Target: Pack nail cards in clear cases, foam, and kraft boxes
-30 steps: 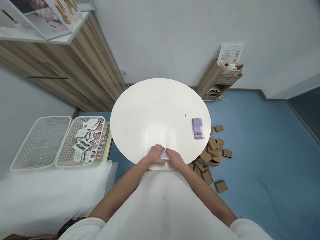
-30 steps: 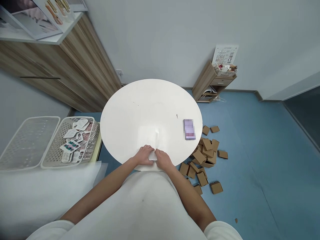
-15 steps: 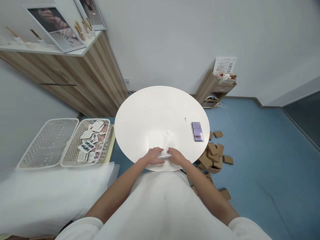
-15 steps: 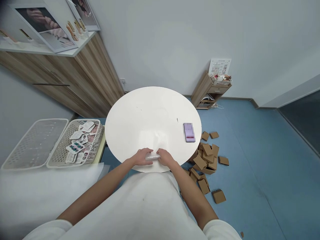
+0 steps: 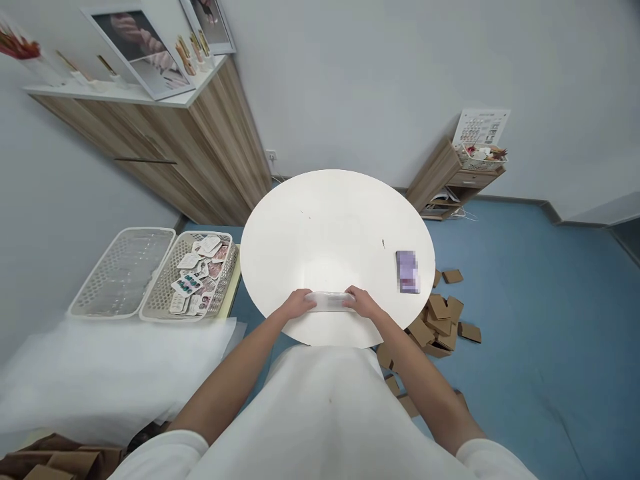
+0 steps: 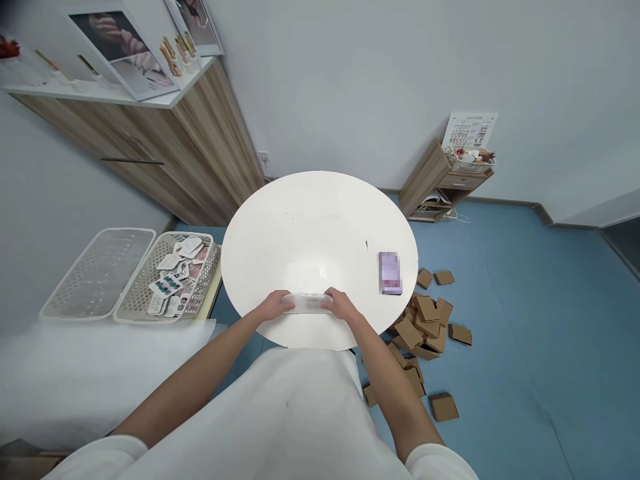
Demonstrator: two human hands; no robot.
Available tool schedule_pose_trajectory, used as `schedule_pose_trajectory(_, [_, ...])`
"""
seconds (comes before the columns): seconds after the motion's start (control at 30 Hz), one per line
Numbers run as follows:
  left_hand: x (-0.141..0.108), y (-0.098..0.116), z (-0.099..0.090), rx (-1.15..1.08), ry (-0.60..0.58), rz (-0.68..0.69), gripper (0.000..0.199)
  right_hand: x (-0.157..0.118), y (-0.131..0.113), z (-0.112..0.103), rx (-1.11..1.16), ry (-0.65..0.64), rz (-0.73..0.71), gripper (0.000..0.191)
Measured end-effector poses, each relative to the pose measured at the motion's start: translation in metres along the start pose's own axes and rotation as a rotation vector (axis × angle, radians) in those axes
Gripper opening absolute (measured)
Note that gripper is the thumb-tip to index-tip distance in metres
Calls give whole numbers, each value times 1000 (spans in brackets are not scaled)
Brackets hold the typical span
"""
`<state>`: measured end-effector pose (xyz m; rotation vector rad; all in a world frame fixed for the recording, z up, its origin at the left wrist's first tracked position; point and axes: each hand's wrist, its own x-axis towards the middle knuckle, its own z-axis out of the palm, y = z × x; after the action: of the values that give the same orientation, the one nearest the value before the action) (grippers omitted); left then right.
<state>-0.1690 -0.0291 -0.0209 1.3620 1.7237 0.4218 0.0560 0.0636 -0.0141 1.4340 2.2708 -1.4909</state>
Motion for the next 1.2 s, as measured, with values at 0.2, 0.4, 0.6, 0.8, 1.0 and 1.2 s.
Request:
schedule_pose_trajectory(0.2, [7,-8,6,68,56,-154,17,11,6,6,72,8,11,20])
schedule_pose_trajectory(0.4, [10,-6,13,150,86,-250,16,19,10,14,70,97,40,28])
schedule_pose_trajectory(0.6, [0,15,26,442,308,-200,48,22,10,19,23,152,105,36])
schedule_pose_trajectory(0.8, [-5,36,50,670,204,296,54,20,7,19,-12,200,92,41])
schedule_pose_trajectory(1.0, [4,25,60,701,166,264,47,-5,13,27,-51,414,246,74])
schedule_pose_trajectory(1.2, [6,21,59,591,126,235,48,-12,12,34,277,351,309,83])
